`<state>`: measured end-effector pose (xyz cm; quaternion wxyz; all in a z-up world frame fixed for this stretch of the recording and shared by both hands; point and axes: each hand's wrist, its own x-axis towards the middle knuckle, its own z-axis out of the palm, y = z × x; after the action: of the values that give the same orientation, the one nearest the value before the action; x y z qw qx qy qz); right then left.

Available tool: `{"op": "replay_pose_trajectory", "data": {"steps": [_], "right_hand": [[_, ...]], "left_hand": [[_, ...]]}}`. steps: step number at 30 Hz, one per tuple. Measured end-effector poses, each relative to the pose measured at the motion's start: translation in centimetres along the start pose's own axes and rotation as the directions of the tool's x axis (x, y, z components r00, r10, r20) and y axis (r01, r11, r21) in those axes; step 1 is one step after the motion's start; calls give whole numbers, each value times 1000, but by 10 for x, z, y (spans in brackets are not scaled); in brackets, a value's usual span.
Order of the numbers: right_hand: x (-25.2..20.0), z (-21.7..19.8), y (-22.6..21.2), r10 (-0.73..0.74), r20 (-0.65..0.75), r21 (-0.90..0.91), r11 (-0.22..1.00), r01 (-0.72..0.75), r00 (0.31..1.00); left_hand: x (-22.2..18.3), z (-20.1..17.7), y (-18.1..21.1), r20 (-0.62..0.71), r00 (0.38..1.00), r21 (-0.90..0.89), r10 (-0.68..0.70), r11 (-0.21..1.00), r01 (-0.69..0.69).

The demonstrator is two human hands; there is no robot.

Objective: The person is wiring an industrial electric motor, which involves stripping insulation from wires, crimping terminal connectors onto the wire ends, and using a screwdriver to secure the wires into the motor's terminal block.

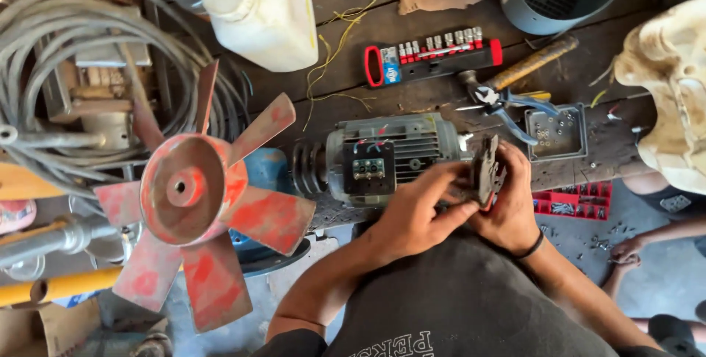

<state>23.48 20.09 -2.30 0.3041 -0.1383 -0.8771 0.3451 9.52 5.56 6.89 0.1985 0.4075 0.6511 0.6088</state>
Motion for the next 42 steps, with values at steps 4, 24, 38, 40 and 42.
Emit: {"op": "replay_pose_trajectory", "data": {"steps": [4, 24, 38, 40, 42], "right_hand": [[-9, -8, 15, 126, 127, 100, 985, -140, 984], [83, -2, -3, -394, 237, -303, 839, 453, 888], [113, -2, -2, -468, 317, -288, 781, 554, 825], [115, -2, 1, -473, 317, -281, 781, 557, 822], [117, -4, -2, -469, 319, -279, 784, 554, 824]], "left_hand": [[-4, -43, -30, -223, 911, 530, 347, 827, -186], [-11, -95, -115, -162, 983, 73, 91, 994, -80], [-10, -102, -121, -121, 987, -10, 108, 994, -110], [-8, -103, -119, -100, 989, -26, 108, 993, -111], [-7, -105, -115, -98, 988, -50, 116, 991, -121]]}}
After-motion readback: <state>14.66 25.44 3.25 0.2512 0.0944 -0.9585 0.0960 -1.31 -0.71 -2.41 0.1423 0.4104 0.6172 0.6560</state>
